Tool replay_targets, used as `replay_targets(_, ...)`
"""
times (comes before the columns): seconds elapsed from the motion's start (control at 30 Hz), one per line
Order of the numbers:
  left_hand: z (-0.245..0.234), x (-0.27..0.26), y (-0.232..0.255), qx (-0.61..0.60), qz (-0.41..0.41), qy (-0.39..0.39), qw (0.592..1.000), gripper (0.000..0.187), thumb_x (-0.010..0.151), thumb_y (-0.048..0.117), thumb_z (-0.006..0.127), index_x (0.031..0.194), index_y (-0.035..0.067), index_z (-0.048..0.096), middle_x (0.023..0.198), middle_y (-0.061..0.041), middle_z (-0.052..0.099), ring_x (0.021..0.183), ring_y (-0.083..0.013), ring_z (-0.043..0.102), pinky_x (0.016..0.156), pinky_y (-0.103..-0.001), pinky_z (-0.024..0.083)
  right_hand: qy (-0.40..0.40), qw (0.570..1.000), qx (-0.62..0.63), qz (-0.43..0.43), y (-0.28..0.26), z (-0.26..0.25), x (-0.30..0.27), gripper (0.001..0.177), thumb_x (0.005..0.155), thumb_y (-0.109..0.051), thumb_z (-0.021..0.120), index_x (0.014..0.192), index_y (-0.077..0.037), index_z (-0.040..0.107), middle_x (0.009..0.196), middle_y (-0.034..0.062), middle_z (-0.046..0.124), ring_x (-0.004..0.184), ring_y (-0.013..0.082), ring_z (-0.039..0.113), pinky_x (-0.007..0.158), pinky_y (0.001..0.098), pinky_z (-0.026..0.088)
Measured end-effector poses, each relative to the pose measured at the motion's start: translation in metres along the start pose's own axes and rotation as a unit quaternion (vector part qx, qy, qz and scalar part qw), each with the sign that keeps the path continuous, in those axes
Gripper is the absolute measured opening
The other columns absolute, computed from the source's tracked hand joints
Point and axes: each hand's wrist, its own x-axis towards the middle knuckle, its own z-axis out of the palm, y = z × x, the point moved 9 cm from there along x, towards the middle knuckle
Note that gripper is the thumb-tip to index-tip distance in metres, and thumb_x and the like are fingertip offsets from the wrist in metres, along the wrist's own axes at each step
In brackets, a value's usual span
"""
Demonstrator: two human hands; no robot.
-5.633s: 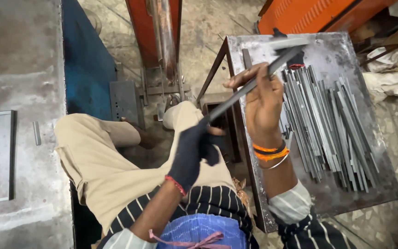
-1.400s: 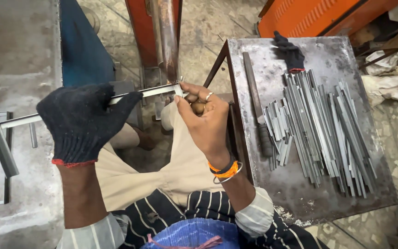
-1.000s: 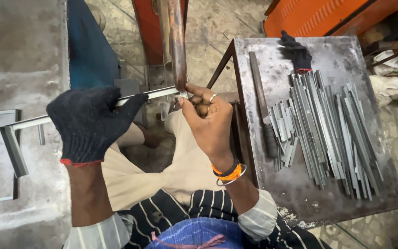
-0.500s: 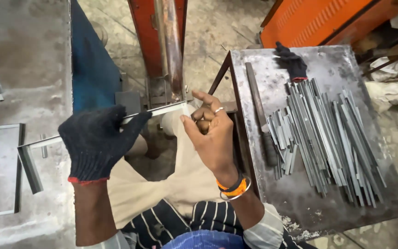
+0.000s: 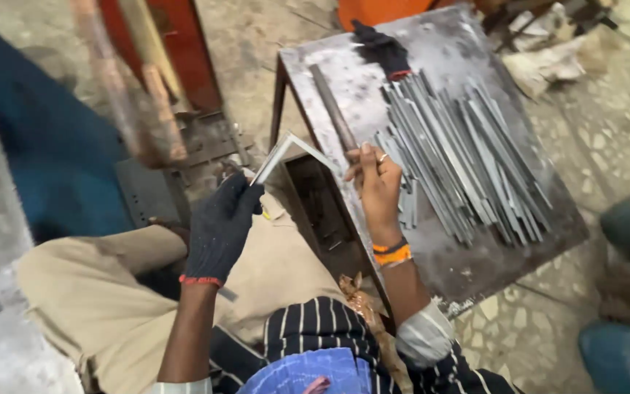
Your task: Positioning metal strips and using a spot welder to assemble a rectangular metal frame.
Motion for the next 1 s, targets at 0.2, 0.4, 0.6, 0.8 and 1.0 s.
replay_targets(0.2, 0.041, 0.013, -0.014, -0.239, -0.171, -0.022, 0.956, 0.023, 0.099, 0.023, 0.062, 0.095, 0.000, 0.067, 0.076, -0.007, 0.073, 0.056, -0.0152, 0.069, 0.049, -0.029, 0.048, 0.164, 0.926, -0.332, -0.080, 0.132, -0.146, 0.077, 0.021, 0.083, -0.020, 0.081, 0.085, 0.000, 0.075, 0.076, 0.0109, 0.075, 0.066, 0.0206, 0.073, 0.064, 0.0355, 0.056)
replay_targets(0.4, 0.046, 0.016, -0.016, -0.305, -0.173, 0.003, 0.937, 0.024, 0.098, 0.021, 0.063, 0.096, -0.003, 0.067, 0.079, -0.014, 0.076, 0.051, -0.0189, 0.068, 0.046, -0.029, 0.051, 0.188, 0.860, -0.474, -0.030, 0.141, -0.183, 0.103, 0.009, 0.082, -0.016, 0.082, 0.086, -0.008, 0.081, 0.084, 0.0145, 0.076, 0.079, 0.0349, 0.073, 0.069, 0.0467, 0.055)
replay_targets(0.6, 0.051, 0.008, -0.029, -0.267, -0.230, 0.000, 0.936, 0.028, 0.098, 0.023, 0.062, 0.094, -0.004, 0.068, 0.078, -0.014, 0.077, 0.051, -0.0204, 0.071, 0.042, -0.030, 0.049, 0.165, 0.822, -0.545, 0.034, 0.175, -0.190, 0.124, 0.014, 0.075, -0.021, 0.087, 0.079, -0.010, 0.080, 0.081, 0.0165, 0.075, 0.077, 0.0365, 0.072, 0.072, 0.0472, 0.055)
replay_targets(0.8, 0.051, 0.005, -0.030, -0.287, -0.215, 0.006, 0.933, 0.029, 0.098, 0.023, 0.063, 0.093, -0.005, 0.066, 0.077, -0.015, 0.076, 0.051, -0.0198, 0.070, 0.041, -0.029, 0.047, 0.193, 0.822, -0.524, -0.113, 0.163, -0.206, 0.130, 0.020, 0.072, -0.019, 0.090, 0.075, -0.004, 0.077, 0.077, 0.0194, 0.073, 0.072, 0.0399, 0.070, 0.065, 0.0492, 0.052)
replay_targets(1.0, 0.048, 0.007, -0.029, -0.303, -0.207, 0.023, 0.930, 0.027, 0.097, 0.022, 0.064, 0.096, -0.005, 0.067, 0.077, -0.014, 0.076, 0.051, -0.0192, 0.069, 0.042, -0.029, 0.049, 0.127, 0.850, -0.511, 0.002, 0.152, -0.200, 0.127, 0.007, 0.083, -0.014, 0.076, 0.079, -0.009, 0.078, 0.081, 0.0155, 0.075, 0.076, 0.0352, 0.073, 0.073, 0.0470, 0.055)
